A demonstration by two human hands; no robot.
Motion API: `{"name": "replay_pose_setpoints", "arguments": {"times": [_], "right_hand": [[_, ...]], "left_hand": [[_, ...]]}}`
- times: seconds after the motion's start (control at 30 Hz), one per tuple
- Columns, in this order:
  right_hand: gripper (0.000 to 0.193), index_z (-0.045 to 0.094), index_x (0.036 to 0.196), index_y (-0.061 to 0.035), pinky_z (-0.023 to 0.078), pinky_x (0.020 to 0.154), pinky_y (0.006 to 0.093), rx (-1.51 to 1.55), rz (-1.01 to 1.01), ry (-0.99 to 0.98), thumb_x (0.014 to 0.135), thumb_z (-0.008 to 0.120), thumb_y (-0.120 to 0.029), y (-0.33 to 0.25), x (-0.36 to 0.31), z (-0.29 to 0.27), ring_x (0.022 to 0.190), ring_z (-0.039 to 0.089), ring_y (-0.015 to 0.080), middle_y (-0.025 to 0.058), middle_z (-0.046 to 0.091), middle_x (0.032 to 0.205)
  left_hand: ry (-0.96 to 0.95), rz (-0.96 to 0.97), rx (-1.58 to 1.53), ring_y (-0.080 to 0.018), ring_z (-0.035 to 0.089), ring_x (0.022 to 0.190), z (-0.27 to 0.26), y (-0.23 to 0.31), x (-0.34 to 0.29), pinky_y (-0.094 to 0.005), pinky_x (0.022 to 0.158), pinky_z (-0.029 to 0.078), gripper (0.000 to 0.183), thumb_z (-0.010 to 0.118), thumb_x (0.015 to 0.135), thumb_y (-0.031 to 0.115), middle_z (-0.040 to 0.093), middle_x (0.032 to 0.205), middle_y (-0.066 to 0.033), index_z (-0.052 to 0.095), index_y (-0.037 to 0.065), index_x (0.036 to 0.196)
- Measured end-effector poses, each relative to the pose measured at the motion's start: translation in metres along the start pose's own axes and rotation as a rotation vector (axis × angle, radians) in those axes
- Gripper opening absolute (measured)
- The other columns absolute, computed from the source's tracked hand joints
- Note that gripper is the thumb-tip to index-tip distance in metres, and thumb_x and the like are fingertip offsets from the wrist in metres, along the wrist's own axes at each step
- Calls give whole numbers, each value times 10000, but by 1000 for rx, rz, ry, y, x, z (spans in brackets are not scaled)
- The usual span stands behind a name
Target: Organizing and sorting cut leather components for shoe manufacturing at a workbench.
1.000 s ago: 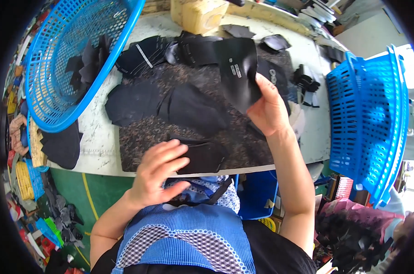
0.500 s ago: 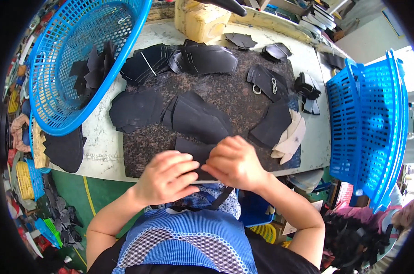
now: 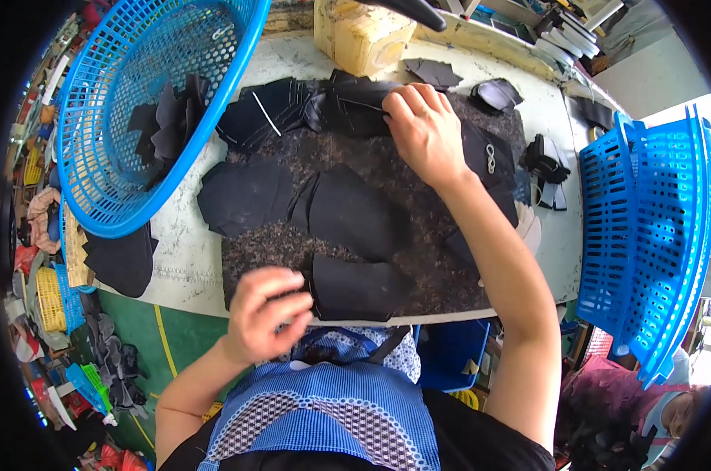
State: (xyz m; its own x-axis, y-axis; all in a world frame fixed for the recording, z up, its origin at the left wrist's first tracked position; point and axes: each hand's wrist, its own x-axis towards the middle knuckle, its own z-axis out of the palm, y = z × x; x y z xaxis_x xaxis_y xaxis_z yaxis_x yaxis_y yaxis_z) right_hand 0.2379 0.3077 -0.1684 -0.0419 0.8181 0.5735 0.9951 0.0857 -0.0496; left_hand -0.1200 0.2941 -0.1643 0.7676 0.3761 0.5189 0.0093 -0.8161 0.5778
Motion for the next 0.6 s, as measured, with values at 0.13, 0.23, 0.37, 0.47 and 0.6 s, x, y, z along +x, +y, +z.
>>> {"name": "replay_pose_setpoints", "arguments": {"times": [0.13,0.23,0.37,0.47,0.6], "right_hand": [[175,633,997,-38,566,758,366,698,261,-120,862,737,0,-80,-2,-74,838,728,261,107,703,902],[126,665,959,-16,563,733,334,1033,360,-458,882,763,-38,-128,-46,-124,842,745,246,129,715,893],[192,675,980,12,517,567,283,1277,834,-1075,995,716,-175,-130,-119,-140,635,707,131,66,672,710],[249,675,979,30,515,558,240,1434,1324,-718,1025,688,-214,-131,-123,-138,651,699,97,37,674,718],[256,673,946,44,511,519,231,1042,1237,-543,1019,697,-200,-140,-128,-108,608,686,89,40,678,693]], "left_hand": [[329,-284,-299,-321,620,1216,-13,0,16,-394,920,579,754,904,798,144,580,1371,-193,503,8,1422],[-83,-622,-649,-209,727,949,-24,23,16,-309,739,613,519,876,845,159,713,1094,-156,632,-42,1256],[-482,-811,-724,-145,754,702,-15,30,2,-266,617,610,210,748,973,157,745,767,-109,736,-44,912],[-325,-1019,-920,-167,761,695,-5,25,11,-281,587,608,345,665,1041,231,739,756,-131,644,-45,834],[-332,-984,-611,-158,752,659,19,7,20,-269,569,597,359,656,1046,255,722,689,-124,639,-34,834]]}}
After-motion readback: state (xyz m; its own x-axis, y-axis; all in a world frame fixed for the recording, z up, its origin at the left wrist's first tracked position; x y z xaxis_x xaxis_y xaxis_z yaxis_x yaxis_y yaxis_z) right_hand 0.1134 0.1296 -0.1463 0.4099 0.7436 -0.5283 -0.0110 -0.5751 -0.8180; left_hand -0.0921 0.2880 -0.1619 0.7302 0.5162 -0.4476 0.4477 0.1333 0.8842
